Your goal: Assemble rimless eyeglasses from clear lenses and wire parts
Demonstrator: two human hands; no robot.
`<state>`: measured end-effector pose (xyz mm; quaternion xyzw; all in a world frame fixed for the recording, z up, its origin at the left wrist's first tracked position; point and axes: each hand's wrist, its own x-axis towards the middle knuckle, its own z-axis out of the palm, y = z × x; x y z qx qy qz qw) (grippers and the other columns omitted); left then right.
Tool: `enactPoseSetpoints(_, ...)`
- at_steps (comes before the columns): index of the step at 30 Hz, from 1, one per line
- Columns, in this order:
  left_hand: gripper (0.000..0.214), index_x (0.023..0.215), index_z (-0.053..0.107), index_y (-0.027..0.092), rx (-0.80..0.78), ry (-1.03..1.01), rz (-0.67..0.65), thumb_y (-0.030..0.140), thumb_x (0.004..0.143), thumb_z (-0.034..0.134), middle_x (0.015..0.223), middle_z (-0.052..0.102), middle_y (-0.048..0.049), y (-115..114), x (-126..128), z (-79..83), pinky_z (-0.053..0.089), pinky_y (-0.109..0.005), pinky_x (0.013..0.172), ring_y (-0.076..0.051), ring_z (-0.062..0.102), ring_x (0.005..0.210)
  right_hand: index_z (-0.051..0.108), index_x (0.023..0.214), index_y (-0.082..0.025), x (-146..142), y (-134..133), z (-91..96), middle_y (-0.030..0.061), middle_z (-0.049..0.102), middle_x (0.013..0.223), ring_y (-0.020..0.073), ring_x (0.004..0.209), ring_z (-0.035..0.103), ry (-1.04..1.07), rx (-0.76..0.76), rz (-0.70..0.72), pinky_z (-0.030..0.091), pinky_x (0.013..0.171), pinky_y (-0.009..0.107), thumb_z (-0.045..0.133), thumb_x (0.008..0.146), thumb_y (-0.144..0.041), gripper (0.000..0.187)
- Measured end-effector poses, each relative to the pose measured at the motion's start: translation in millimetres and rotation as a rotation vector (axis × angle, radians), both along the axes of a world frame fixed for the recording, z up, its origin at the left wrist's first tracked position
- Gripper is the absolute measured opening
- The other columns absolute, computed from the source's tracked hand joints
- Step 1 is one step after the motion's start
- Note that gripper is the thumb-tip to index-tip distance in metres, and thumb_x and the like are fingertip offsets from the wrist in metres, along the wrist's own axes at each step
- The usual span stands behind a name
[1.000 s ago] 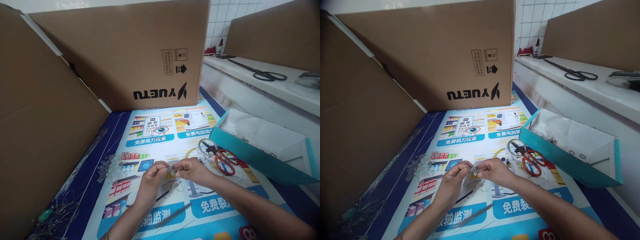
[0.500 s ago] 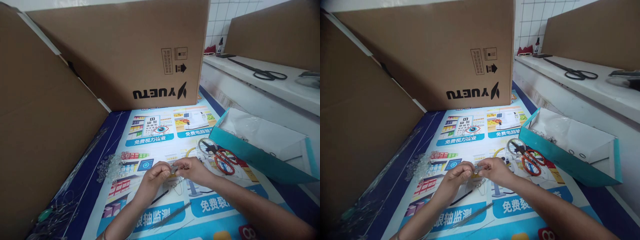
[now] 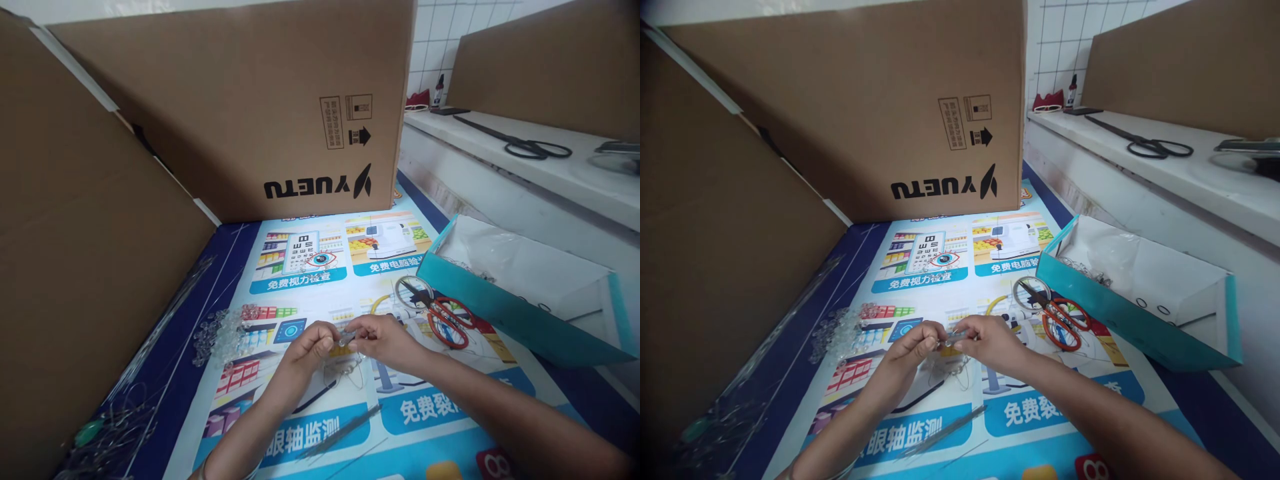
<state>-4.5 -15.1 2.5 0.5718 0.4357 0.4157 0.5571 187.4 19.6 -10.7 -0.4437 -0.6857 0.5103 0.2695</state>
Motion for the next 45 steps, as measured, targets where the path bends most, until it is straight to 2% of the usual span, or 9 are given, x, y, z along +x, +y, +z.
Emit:
enactPoseSetpoints(4,0.017,0.076,0.048,0.018,0.008,0.029,0.045,0.029,0.088,0.043,0.089,0.052,-0.0029,2,-1,-1.1,0.036,-0.026,0.073,-0.015,0.046,0.08,0.059,0.106,-0.022,0,-1,0.5,-0.0027,0.056,0.066,0.0102,0.058,0.05,-0.002,0.008,0.01,0.037,0.052,0.02,0.06,0.074,-0.025,0.032)
enactPoseSetpoints(10,0.02,0.077,0.049,0.018,0.03,0.088,0.05,0.032,0.089,0.04,0.089,0.053,-0.0032,2,-2,6.0,0.036,-0.027,0.075,-0.017,0.047,0.082,0.051,0.114,-0.025,-1,-2,0.3,-0.0058,0.049,0.064,0.0083,0.053,0.045,0.016,0.021,0.041,0.035,0.049,0.019,0.058,0.075,-0.023,0.04)
enactPoseSetpoints(14,0.02,0.085,0.052,0.019,0.067,0.162,0.054,0.033,0.09,0.039,0.09,0.054,-0.0041,0,-2,10.4,0.037,-0.028,0.077,-0.018,0.048,0.085,0.046,0.116,-0.027,-2,-5,5.0,-0.0081,0.042,0.062,0.0076,0.052,0.041,-0.037,0.12,0.01,0.033,0.049,0.019,0.062,0.071,-0.022,0.047)
enactPoseSetpoints(20,0.021,0.088,0.054,0.019,0.083,0.203,0.057,0.032,0.091,0.037,0.088,0.055,-0.004,-1,-1,11.8,0.037,-0.029,0.076,-0.018,0.049,0.083,0.058,0.091,-0.022,-3,-9,8.1,-0.0048,0.049,0.065,0.0092,0.057,0.046,-0.201,0.395,-0.012,0.034,0.055,0.02,0.062,0.073,-0.021,0.019)
enactPoseSetpoints(23,0.021,0.087,0.053,0.019,0.089,0.2,0.046,0.032,0.091,0.037,0.087,0.055,-0.0038,-1,-1,12.2,0.038,-0.028,0.075,-0.017,0.05,0.081,0.061,0.088,-0.021,-2,-9,8.0,-0.0005,0.056,0.074,0.0116,0.067,0.053,-0.235,0.502,0.022,0.038,0.063,0.022,0.059,0.077,-0.023,0.011)
enactPoseSetpoints(27,0.02,0.088,0.052,0.019,0.111,0.209,0.008,0.03,0.091,0.036,0.08,0.055,-0.0027,-1,-2,13.2,0.038,-0.028,0.072,-0.016,0.05,0.076,0.063,0.089,-0.02,-1,-9,6.0,0.0034,0.059,0.081,0.0134,0.077,0.056,-0.213,0.586,0.049,0.041,0.07,0.023,0.052,0.083,-0.024,0.013)
enactPoseSetpoints(32,0.02,0.078,0.049,0.018,0.173,0.265,-0.031,0.029,0.09,0.038,0.082,0.055,-0.0034,2,-3,16.0,0.038,-0.028,0.072,-0.016,0.05,0.076,0.062,0.089,-0.019,0,-9,2.3,0.0038,0.059,0.081,0.0133,0.076,0.056,-0.195,0.639,0.034,0.042,0.069,0.023,0.05,0.085,-0.024,0.014)
enactPoseSetpoints(39,0.019,0.085,0.052,0.018,0.219,0.314,-0.031,0.027,0.091,0.037,0.081,0.055,-0.0033,1,-4,12.1,0.039,-0.028,0.07,-0.016,0.051,0.075,0.062,0.088,-0.019,-2,-11,3.9,0.0041,0.06,0.079,0.0132,0.075,0.056,-0.203,0.701,0.044,0.041,0.067,0.023,0.047,0.087,-0.023,0.016)
enactPoseSetpoints(45,0.017,0.083,0.052,0.018,0.288,0.347,-0.04,0.025,0.091,0.038,0.079,0.053,-0.0028,0,-4,7.9,0.039,-0.027,0.068,-0.015,0.05,0.072,0.063,0.088,-0.019,-1,-11,3.4,0.0035,0.059,0.076,0.0129,0.072,0.054,-0.24,0.729,0.079,0.04,0.066,0.023,0.045,0.088,-0.024,0.019)
